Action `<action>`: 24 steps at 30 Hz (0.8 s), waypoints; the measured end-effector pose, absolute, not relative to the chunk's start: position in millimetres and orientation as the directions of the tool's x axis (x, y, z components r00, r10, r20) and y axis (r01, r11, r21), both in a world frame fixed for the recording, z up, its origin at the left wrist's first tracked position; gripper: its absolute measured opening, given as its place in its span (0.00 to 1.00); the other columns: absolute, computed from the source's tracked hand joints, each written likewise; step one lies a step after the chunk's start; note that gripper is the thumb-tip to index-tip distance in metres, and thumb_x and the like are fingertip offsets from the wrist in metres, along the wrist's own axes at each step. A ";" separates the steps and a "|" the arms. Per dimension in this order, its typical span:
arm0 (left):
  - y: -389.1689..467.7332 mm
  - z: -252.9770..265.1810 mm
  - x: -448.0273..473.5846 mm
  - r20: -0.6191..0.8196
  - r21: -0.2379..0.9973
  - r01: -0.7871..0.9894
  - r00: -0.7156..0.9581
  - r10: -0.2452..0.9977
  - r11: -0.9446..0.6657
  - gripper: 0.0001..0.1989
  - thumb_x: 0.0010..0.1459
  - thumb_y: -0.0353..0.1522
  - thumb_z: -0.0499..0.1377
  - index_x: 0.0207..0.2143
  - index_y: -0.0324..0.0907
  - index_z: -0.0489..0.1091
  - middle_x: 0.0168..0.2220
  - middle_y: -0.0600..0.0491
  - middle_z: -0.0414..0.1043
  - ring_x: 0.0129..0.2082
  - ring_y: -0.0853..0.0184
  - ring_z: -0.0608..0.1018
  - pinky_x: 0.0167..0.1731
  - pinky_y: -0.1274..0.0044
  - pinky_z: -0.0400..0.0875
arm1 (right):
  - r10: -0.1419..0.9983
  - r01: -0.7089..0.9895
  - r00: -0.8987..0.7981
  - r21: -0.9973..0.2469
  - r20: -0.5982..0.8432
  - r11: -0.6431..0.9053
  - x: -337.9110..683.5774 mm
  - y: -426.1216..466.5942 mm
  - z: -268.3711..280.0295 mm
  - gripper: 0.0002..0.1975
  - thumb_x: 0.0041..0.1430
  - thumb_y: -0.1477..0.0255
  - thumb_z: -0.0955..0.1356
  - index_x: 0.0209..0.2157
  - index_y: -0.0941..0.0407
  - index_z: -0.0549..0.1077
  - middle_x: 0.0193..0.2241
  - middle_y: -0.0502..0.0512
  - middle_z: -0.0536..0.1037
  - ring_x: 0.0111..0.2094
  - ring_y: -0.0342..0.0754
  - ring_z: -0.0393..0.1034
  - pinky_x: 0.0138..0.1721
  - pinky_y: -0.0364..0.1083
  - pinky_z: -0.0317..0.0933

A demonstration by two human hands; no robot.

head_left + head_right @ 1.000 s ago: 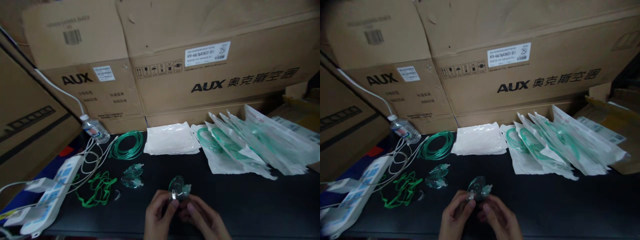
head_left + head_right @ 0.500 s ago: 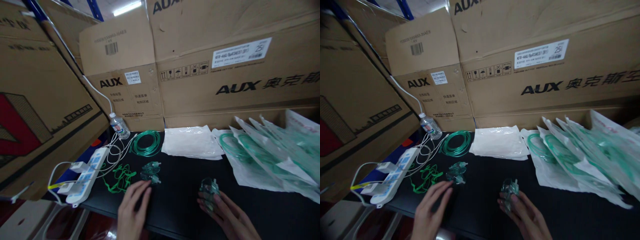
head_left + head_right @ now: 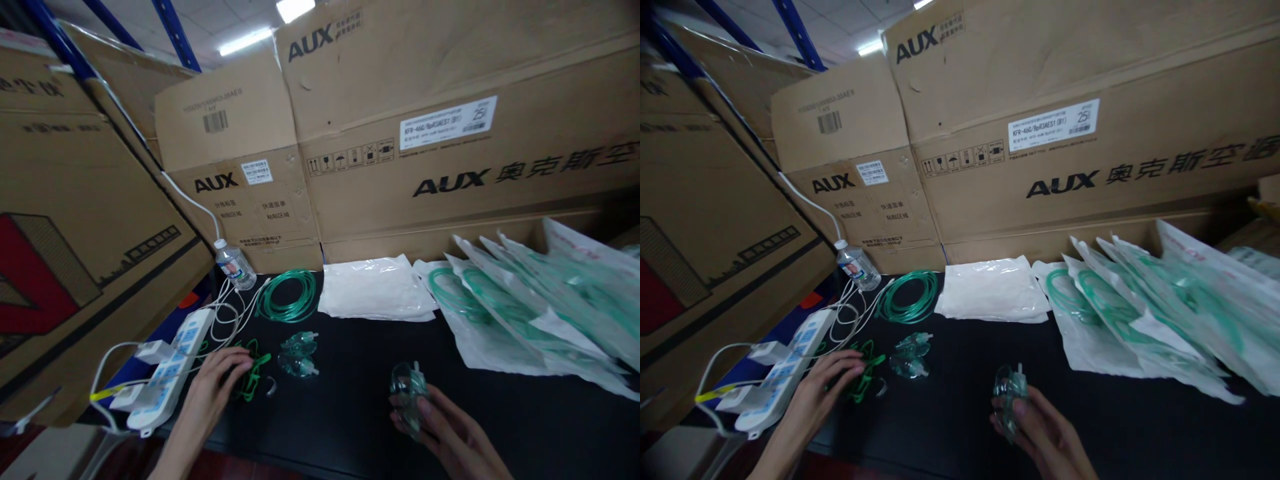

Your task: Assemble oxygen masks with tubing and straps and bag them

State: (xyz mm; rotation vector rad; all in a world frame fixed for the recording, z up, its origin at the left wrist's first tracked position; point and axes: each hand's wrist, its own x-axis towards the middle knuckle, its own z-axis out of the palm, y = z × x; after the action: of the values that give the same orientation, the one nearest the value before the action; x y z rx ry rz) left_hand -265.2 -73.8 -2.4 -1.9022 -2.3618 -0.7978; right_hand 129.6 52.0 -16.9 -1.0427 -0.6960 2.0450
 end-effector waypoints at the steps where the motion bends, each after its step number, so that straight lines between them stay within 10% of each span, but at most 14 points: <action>1: -72.7 1.1 -266.9 0.295 0.385 0.912 -0.269 0.917 0.144 0.22 0.67 0.51 0.54 0.39 0.50 0.83 0.46 0.49 0.83 0.47 0.55 0.82 0.50 0.63 0.77 | 0.796 -0.358 -0.411 -0.724 -0.445 -0.590 129.2 51.9 -16.2 0.26 0.42 0.53 0.82 0.41 0.54 0.86 0.38 0.59 0.88 0.43 0.63 0.83 0.58 0.63 0.70; 12: -58.2 13.9 -267.7 0.113 0.399 0.904 -0.214 0.970 0.153 0.09 0.58 0.42 0.66 0.29 0.53 0.84 0.45 0.51 0.83 0.47 0.53 0.82 0.49 0.63 0.76 | 0.816 -0.399 -0.393 -0.721 -0.425 -0.567 129.2 47.7 -7.0 0.26 0.43 0.53 0.82 0.41 0.53 0.86 0.37 0.59 0.88 0.42 0.63 0.83 0.59 0.64 0.67; 20: -51.7 50.0 -269.4 0.273 0.514 0.844 -0.330 0.904 0.153 0.23 0.60 0.55 0.60 0.35 0.48 0.83 0.46 0.48 0.83 0.50 0.54 0.82 0.55 0.61 0.75 | 0.789 -0.395 -0.447 -0.698 -0.422 -0.597 132.4 52.5 -16.2 0.27 0.44 0.53 0.82 0.42 0.55 0.85 0.41 0.62 0.88 0.42 0.62 0.83 0.58 0.63 0.68; 24: -45.1 98.3 -251.5 0.417 0.741 0.657 -0.611 0.672 0.137 0.19 0.56 0.51 0.67 0.37 0.46 0.80 0.46 0.55 0.84 0.51 0.55 0.81 0.58 0.59 0.72 | 0.807 -0.421 -0.456 -0.707 -0.376 -0.568 131.6 55.2 -24.6 0.26 0.47 0.54 0.81 0.43 0.56 0.85 0.40 0.63 0.87 0.41 0.61 0.83 0.52 0.61 0.72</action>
State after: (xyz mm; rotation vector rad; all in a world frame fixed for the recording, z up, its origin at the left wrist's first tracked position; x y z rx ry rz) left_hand -251.5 -45.1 98.3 -1.3919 -2.3810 -1.5368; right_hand 131.6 55.2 -24.6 -0.9153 -0.6866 2.0684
